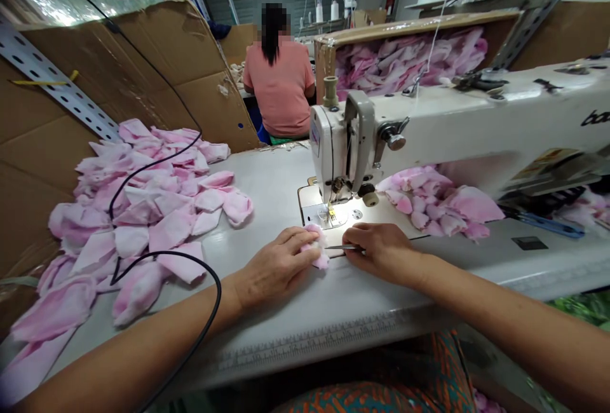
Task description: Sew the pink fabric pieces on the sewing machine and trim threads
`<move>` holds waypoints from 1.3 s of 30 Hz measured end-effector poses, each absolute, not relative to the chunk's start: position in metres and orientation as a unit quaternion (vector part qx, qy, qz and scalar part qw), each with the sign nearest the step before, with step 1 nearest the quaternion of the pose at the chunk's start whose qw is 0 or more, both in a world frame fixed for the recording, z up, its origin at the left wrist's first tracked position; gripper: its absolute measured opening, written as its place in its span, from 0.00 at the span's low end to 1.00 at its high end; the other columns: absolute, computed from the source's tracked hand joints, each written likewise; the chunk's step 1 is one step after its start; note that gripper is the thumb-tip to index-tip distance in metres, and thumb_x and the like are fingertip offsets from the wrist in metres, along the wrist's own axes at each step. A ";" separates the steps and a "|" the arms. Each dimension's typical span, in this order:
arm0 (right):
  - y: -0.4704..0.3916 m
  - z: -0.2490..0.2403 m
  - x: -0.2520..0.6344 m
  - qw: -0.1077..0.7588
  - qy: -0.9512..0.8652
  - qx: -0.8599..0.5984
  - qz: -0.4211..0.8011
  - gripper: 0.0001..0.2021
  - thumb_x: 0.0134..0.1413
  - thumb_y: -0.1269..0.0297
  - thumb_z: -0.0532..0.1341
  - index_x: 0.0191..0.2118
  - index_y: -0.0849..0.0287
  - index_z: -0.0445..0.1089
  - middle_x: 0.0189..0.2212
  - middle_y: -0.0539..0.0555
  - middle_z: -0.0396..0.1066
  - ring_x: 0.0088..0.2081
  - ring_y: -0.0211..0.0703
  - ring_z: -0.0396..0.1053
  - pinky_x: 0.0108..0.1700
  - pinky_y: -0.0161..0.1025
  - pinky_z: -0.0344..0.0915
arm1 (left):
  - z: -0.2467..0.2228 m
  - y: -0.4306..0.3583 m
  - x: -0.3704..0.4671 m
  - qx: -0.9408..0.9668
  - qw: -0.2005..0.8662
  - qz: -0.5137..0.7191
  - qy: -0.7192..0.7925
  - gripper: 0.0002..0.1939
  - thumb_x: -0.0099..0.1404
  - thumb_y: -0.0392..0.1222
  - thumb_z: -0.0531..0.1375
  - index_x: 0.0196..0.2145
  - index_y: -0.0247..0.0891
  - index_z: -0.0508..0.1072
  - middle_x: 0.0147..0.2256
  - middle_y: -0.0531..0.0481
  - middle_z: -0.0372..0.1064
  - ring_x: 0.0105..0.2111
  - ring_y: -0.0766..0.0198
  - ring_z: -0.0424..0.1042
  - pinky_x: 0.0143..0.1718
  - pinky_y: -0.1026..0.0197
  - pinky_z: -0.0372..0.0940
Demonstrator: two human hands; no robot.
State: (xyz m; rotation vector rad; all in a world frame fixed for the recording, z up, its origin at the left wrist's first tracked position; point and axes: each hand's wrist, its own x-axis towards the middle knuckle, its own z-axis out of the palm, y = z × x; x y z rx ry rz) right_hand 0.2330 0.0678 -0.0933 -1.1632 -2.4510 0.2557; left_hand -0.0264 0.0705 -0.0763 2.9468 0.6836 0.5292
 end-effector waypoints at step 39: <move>0.065 -0.100 0.231 0.213 -0.940 -0.265 0.016 0.12 0.65 0.64 0.54 0.49 0.55 0.70 0.37 0.51 0.73 0.30 0.39 0.70 0.31 0.39 0.65 | -0.084 0.075 -0.019 0.954 0.057 0.198 0.219 0.09 0.72 0.31 0.52 0.39 0.35 0.71 0.43 0.47 0.73 0.44 0.62 0.70 0.50 0.58 0.67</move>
